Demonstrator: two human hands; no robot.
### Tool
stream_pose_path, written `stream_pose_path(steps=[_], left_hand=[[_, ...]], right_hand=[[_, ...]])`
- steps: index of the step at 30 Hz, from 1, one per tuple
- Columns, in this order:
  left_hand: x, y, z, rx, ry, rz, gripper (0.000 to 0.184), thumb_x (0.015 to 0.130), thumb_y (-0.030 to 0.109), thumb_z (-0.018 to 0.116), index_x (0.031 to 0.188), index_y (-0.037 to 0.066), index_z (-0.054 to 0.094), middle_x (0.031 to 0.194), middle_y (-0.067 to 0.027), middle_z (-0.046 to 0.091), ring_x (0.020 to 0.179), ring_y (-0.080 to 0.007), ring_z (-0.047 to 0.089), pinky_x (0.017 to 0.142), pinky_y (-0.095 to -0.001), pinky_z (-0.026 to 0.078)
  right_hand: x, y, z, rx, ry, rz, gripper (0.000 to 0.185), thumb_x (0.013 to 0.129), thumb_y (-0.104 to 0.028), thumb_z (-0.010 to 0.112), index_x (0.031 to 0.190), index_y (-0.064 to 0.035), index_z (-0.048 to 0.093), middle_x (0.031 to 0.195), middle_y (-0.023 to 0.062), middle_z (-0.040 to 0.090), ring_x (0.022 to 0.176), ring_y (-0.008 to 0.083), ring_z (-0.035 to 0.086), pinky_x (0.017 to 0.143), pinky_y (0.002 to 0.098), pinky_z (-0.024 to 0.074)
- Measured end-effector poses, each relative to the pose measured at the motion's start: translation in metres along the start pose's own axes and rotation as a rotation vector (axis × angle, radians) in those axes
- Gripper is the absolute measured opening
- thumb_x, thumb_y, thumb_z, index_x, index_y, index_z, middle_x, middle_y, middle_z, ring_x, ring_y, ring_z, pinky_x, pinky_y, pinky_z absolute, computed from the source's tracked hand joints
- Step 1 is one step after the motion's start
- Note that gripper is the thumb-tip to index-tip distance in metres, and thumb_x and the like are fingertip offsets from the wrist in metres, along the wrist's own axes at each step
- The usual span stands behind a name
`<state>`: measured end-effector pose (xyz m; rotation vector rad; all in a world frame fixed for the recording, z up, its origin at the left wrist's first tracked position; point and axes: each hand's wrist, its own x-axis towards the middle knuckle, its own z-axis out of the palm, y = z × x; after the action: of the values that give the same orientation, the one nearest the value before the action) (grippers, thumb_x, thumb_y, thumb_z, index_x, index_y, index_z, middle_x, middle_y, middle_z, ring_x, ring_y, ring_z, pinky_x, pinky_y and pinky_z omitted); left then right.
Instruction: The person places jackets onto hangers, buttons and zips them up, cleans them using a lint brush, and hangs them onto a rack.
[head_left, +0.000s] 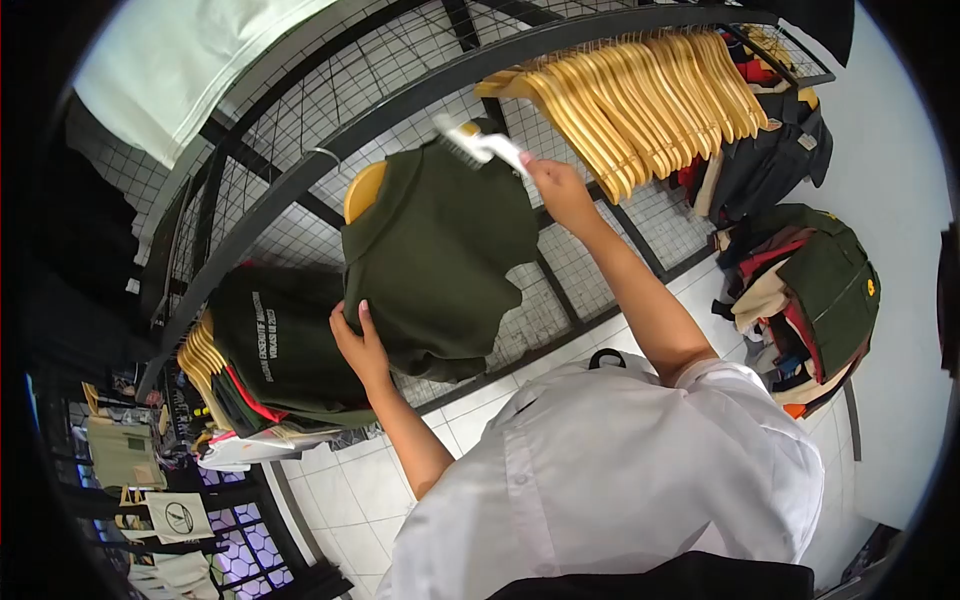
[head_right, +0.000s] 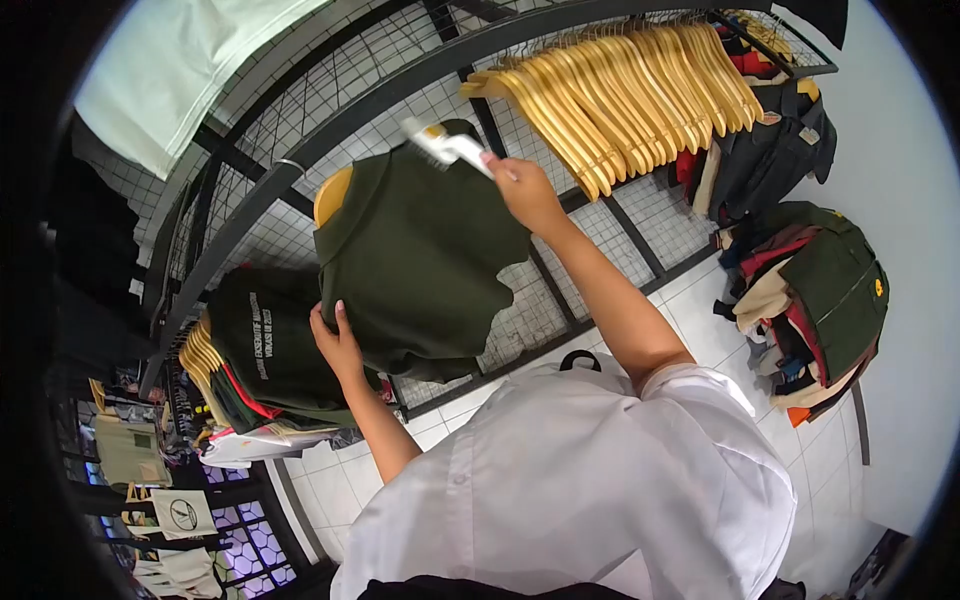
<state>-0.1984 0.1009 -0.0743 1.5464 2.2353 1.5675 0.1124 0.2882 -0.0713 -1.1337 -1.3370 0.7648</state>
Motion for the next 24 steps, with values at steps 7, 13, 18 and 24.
stream_pose_path(steps=[7, 13, 18, 24], left_hand=[[-0.016, -0.016, -0.017, -0.187, 0.084, -0.045, 0.031, 0.084, 0.016, 0.069, 0.104, -0.003, 0.054, 0.096, -0.0169, 0.062, 0.087, -0.0196, 0.057, 0.081, -0.0290, 0.045], [-0.041, -0.049, -0.021, -0.078, 0.030, -0.061, 0.026, 0.083, 0.014, 0.070, 0.099, -0.004, 0.058, 0.085, -0.0118, 0.063, 0.079, -0.0176, 0.055, 0.079, -0.0288, 0.046], [-0.051, -0.056, -0.027, -0.143, 0.000, -0.084, 0.019, 0.085, 0.009, 0.066, 0.098, -0.003, 0.058, 0.084, -0.0092, 0.060, 0.078, -0.0144, 0.052, 0.076, -0.0270, 0.045], [-0.053, -0.037, -0.033, -0.189, 0.026, -0.143, 0.026, 0.088, 0.014, 0.064, 0.102, -0.006, 0.056, 0.095, -0.0113, 0.064, 0.085, -0.0147, 0.054, 0.079, -0.0258, 0.043]], right_hand=[[-0.082, -0.013, 0.030, 0.062, 0.035, -0.164, 0.035, 0.093, -0.029, 0.055, 0.072, -0.0019, 0.049, 0.055, 0.0094, 0.041, 0.051, 0.0155, 0.040, 0.050, 0.0331, 0.0359], [-0.158, -0.032, 0.088, -0.237, -0.628, -0.422, 0.039, 0.081, -0.041, 0.068, 0.073, -0.0054, 0.053, 0.060, 0.0136, 0.055, 0.056, 0.0297, 0.059, 0.050, 0.0387, 0.0452], [-0.182, -0.044, 0.094, -0.127, -0.670, -0.712, 0.038, 0.080, -0.041, 0.069, 0.073, -0.0065, 0.054, 0.055, 0.0113, 0.054, 0.050, 0.0292, 0.058, 0.046, 0.0392, 0.0436], [-0.155, -0.027, 0.086, -0.140, -0.660, -0.622, 0.038, 0.078, -0.041, 0.070, 0.074, -0.0073, 0.054, 0.051, 0.0094, 0.051, 0.047, 0.0312, 0.056, 0.047, 0.0389, 0.0432]])
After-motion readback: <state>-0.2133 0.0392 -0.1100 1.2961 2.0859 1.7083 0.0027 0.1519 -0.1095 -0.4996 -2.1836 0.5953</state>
